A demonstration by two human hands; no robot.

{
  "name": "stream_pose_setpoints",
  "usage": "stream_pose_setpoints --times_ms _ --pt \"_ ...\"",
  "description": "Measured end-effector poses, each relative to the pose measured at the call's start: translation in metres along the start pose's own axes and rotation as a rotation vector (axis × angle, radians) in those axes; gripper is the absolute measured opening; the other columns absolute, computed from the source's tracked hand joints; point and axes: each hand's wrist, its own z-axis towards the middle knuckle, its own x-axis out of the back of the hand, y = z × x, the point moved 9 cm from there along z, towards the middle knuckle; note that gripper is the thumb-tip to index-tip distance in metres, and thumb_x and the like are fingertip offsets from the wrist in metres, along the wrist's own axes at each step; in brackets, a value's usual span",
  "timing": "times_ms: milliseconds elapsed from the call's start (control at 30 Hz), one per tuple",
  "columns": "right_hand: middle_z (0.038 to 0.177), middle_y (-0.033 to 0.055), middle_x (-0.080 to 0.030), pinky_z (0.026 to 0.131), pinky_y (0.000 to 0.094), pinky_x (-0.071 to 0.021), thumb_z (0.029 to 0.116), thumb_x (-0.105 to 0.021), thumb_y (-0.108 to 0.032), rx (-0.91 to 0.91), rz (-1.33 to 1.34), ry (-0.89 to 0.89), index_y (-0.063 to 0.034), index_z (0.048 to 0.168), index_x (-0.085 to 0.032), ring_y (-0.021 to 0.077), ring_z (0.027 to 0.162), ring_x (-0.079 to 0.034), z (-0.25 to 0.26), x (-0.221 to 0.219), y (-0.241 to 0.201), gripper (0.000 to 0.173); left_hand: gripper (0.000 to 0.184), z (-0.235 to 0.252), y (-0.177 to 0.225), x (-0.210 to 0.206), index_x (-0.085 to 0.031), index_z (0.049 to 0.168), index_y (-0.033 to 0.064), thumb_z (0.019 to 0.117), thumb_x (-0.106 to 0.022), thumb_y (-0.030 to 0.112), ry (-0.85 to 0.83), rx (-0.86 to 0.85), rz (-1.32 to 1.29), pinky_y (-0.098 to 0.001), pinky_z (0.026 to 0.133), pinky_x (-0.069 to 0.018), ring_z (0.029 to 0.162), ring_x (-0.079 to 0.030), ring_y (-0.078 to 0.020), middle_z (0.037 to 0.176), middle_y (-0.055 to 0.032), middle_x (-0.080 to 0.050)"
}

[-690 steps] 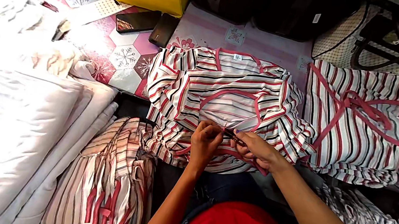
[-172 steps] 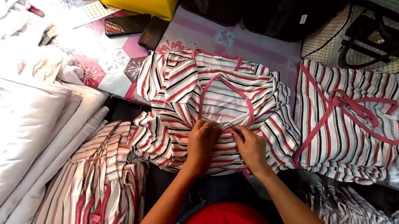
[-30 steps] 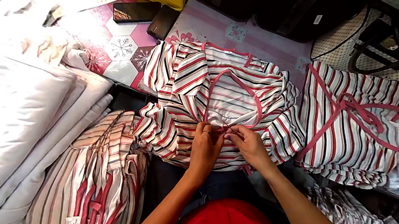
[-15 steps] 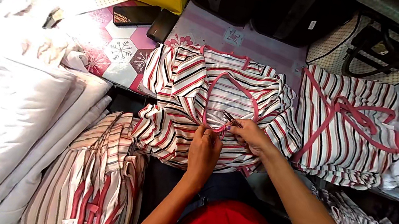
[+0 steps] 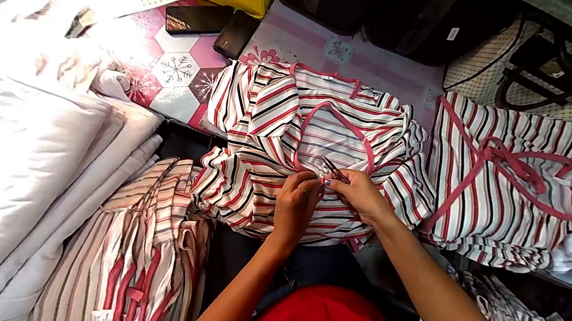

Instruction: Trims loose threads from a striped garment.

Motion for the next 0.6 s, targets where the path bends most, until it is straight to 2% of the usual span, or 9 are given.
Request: stream_pose_setpoints --times_ms 67,100,167,233,400,467,600 --pt "0.074 -0.0026 -0.057 0.052 0.0172 -0.0361 0.1018 -0.062 -0.013 0.034 0.014 0.011 -0.0009 0.102 -0.068 0.0002 0.055 -0.043 -0.002 0.003 0.0 0.013 0.008 0.001 -0.005 -0.001 -0.076 0.09 -0.0055 0.0878 -0.069 -0.001 -0.048 0.093 -0.083 -0.0307 0.085 -0.0605 0.093 -0.074 -0.0223 0.1 -0.0203 -0.074" --pt "0.069 -0.0047 -0.051 0.051 0.0171 -0.0346 0.1051 -0.057 -0.017 0.054 0.033 0.013 -0.0013 0.104 -0.067 0.0002 0.053 -0.04 -0.005 0.005 -0.001 0.018 0.009 0.001 -0.009 0.0 -0.076 0.09 -0.0054 0.0891 -0.069 0.0 -0.082 0.173 -0.139 -0.028 0.084 -0.0605 0.094 -0.074 -0.0185 0.102 -0.0195 -0.074" --pt "0.063 -0.0092 -0.041 0.048 0.0165 -0.0315 0.1117 -0.04 -0.025 0.058 0.108 -0.018 -0.0033 0.108 -0.066 0.0001 0.049 -0.035 -0.016 0.009 -0.006 0.034 0.011 -0.002 -0.019 0.002 -0.075 0.091 -0.0035 0.0918 -0.067 0.004 -0.122 0.35 -0.251 -0.023 0.082 -0.0592 0.094 -0.072 -0.0107 0.106 -0.0155 -0.074" --pt "0.062 -0.0104 -0.038 0.046 0.0163 -0.0306 0.1133 -0.032 -0.028 0.012 0.156 -0.066 -0.0048 0.108 -0.064 0.0001 0.048 -0.033 -0.031 0.01 -0.007 0.04 0.011 -0.007 -0.027 0.003 -0.074 0.091 -0.002 0.0926 -0.066 0.006 -0.134 0.469 -0.338 -0.0224 0.083 -0.0579 0.096 -0.069 -0.0085 0.107 -0.0124 -0.072" --pt "0.06 -0.0107 -0.037 0.045 0.0161 -0.0282 0.1136 -0.033 -0.03 -0.149 0.119 -0.158 -0.0056 0.106 -0.063 -0.0006 0.046 -0.031 -0.05 -0.003 0.013 0.039 0.009 -0.013 -0.032 -0.002 -0.07 0.088 -0.0021 0.0919 -0.065 0.004 -0.136 0.58 -0.433 -0.0188 0.076 -0.0555 0.088 -0.065 -0.0054 0.105 -0.0099 -0.065" --pt "0.059 -0.0108 -0.036 0.044 0.016 -0.0273 0.1135 -0.034 -0.03 -0.16 0.116 -0.176 -0.006 0.102 -0.063 -0.0008 0.045 -0.03 -0.049 -0.01 0.019 0.04 0.009 -0.013 -0.031 -0.002 -0.07 0.088 -0.0022 0.0918 -0.065 0.004 -0.124 0.574 -0.43 -0.0169 0.072 -0.0546 0.082 -0.063 -0.0038 0.103 -0.0095 -0.064" --pt "0.06 -0.0101 -0.037 0.045 0.0163 -0.0279 0.1134 -0.035 -0.028 -0.145 0.133 -0.16 -0.0056 0.101 -0.063 0.0 0.046 -0.031 -0.046 -0.017 0.018 0.038 0.009 -0.012 -0.029 -0.001 -0.07 0.087 -0.0026 0.0913 -0.065 0.004 -0.117 0.559 -0.439 -0.0167 0.073 -0.0551 0.083 -0.063 -0.0034 0.104 -0.0095 -0.063"
